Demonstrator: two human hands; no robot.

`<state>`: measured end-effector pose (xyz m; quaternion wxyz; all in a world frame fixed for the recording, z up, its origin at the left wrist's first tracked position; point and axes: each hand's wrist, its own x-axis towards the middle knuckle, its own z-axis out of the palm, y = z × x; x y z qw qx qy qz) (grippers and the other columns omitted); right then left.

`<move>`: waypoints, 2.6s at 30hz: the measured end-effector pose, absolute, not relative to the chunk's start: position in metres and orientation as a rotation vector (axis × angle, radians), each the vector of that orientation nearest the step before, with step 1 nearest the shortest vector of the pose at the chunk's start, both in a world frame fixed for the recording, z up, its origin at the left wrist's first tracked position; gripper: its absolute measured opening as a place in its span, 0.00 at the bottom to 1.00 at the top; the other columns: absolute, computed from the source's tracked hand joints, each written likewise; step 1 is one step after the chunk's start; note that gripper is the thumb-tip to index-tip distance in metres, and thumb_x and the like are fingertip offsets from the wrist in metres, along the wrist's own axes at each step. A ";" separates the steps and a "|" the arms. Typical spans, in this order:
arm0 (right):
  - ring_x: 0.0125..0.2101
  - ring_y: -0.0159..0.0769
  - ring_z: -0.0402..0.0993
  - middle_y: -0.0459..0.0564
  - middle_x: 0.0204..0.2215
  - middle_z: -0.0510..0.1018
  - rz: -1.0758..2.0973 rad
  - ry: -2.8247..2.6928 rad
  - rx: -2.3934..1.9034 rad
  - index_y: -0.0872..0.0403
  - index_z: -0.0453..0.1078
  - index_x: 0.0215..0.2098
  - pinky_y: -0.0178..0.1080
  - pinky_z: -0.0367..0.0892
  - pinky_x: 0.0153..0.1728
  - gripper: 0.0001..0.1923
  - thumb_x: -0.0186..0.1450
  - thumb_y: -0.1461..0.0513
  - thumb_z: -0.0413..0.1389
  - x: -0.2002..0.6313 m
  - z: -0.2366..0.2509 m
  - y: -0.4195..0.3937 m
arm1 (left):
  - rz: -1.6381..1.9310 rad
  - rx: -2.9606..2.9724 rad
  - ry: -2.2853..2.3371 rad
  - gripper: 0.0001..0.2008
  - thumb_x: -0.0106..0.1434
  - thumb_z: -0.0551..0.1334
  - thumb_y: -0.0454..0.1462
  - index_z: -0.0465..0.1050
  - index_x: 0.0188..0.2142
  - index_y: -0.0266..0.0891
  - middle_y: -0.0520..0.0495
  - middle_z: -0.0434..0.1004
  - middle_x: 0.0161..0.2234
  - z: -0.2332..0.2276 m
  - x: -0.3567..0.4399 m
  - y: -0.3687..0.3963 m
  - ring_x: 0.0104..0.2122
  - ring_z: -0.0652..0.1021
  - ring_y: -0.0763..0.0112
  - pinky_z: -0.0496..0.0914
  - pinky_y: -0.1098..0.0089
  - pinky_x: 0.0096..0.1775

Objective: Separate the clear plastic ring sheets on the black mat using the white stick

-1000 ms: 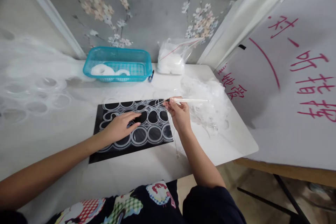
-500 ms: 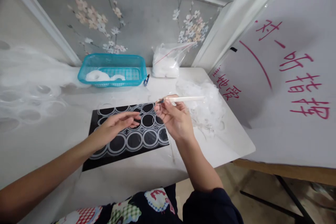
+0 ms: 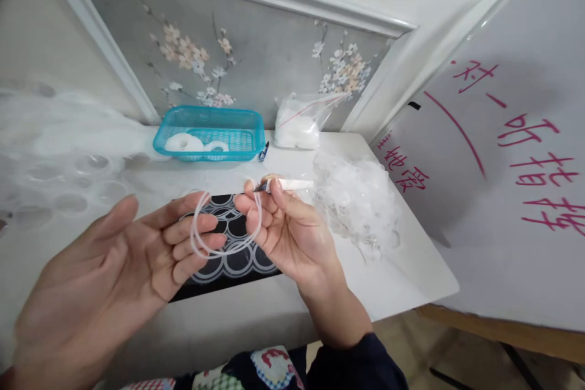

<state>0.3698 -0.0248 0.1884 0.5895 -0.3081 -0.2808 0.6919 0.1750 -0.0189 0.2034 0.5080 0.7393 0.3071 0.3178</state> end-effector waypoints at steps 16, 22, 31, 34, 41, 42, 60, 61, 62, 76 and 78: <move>0.34 0.30 0.81 0.42 0.32 0.83 1.770 -0.479 -0.568 0.50 0.75 0.32 0.29 0.78 0.34 0.05 0.59 0.59 0.64 0.364 0.183 -0.023 | 0.731 2.071 0.831 0.28 0.73 0.41 0.38 0.32 0.69 0.48 0.48 0.76 0.51 0.202 0.162 -0.027 0.41 0.81 0.60 0.79 0.63 0.34; 0.33 0.27 0.81 0.40 0.32 0.83 1.816 -0.429 -0.475 0.50 0.75 0.31 0.25 0.76 0.33 0.06 0.57 0.60 0.66 0.362 0.192 -0.030 | 0.807 1.623 0.853 0.24 0.72 0.41 0.37 0.53 0.66 0.42 0.43 0.79 0.47 0.199 0.160 -0.024 0.43 0.80 0.57 0.79 0.60 0.40; 0.37 0.27 0.81 0.41 0.36 0.83 1.884 -0.435 -0.275 0.52 0.74 0.35 0.24 0.75 0.39 0.02 0.64 0.62 0.61 0.362 0.198 -0.040 | 0.927 0.395 0.734 0.17 0.58 0.63 0.25 0.75 0.46 0.36 0.45 0.82 0.32 0.211 0.169 -0.029 0.36 0.83 0.64 0.78 0.73 0.39; 0.37 0.26 0.81 0.41 0.35 0.83 1.884 -0.431 -0.278 0.52 0.74 0.35 0.24 0.75 0.38 0.02 0.64 0.62 0.61 0.362 0.198 -0.040 | 0.922 0.376 0.703 0.18 0.56 0.65 0.25 0.75 0.47 0.36 0.45 0.82 0.33 0.210 0.170 -0.029 0.37 0.82 0.63 0.78 0.73 0.40; 0.38 0.26 0.81 0.40 0.36 0.83 1.888 -0.442 -0.276 0.52 0.74 0.36 0.23 0.74 0.39 0.02 0.65 0.62 0.60 0.362 0.198 -0.039 | 0.950 0.372 0.774 0.21 0.54 0.64 0.24 0.74 0.48 0.38 0.47 0.82 0.33 0.205 0.167 -0.027 0.38 0.82 0.62 0.78 0.74 0.39; 0.38 0.26 0.81 0.40 0.36 0.83 1.886 -0.443 -0.275 0.52 0.74 0.36 0.23 0.74 0.39 0.02 0.65 0.62 0.60 0.362 0.198 -0.039 | 0.955 0.375 0.777 0.21 0.54 0.65 0.25 0.74 0.48 0.38 0.47 0.82 0.33 0.205 0.167 -0.027 0.38 0.82 0.62 0.78 0.74 0.39; 0.38 0.27 0.81 0.39 0.35 0.83 1.852 -0.460 -0.298 0.51 0.74 0.35 0.25 0.75 0.38 0.01 0.64 0.61 0.60 0.364 0.198 -0.040 | 0.946 0.305 0.764 0.18 0.53 0.66 0.26 0.77 0.44 0.34 0.44 0.83 0.31 0.203 0.166 -0.025 0.35 0.83 0.60 0.79 0.72 0.37; 0.38 0.27 0.81 0.40 0.35 0.83 1.852 -0.458 -0.299 0.51 0.74 0.35 0.25 0.75 0.38 0.01 0.64 0.62 0.60 0.364 0.197 -0.040 | 0.951 0.303 0.770 0.17 0.53 0.66 0.26 0.77 0.44 0.34 0.44 0.83 0.31 0.203 0.166 -0.025 0.35 0.83 0.60 0.79 0.72 0.36; 0.38 0.27 0.81 0.40 0.35 0.83 1.852 -0.456 -0.301 0.51 0.74 0.35 0.25 0.75 0.38 0.02 0.64 0.62 0.60 0.364 0.197 -0.040 | 0.954 0.302 0.773 0.17 0.54 0.66 0.26 0.77 0.45 0.34 0.44 0.83 0.31 0.204 0.166 -0.025 0.35 0.83 0.60 0.79 0.72 0.36; 0.37 0.27 0.80 0.36 0.34 0.82 1.863 -0.494 -0.348 0.48 0.73 0.33 0.30 0.74 0.39 0.02 0.62 0.59 0.62 0.362 0.196 -0.038 | 0.949 0.371 0.799 0.16 0.56 0.63 0.24 0.75 0.43 0.37 0.48 0.81 0.32 0.207 0.177 -0.023 0.34 0.83 0.67 0.78 0.74 0.38; 0.36 0.29 0.80 0.36 0.32 0.81 1.843 -0.524 -0.402 0.46 0.73 0.32 0.35 0.74 0.40 0.04 0.61 0.56 0.62 0.365 0.195 -0.037 | 0.930 0.396 0.805 0.16 0.58 0.61 0.23 0.75 0.43 0.38 0.49 0.80 0.32 0.203 0.186 -0.019 0.35 0.82 0.70 0.78 0.76 0.39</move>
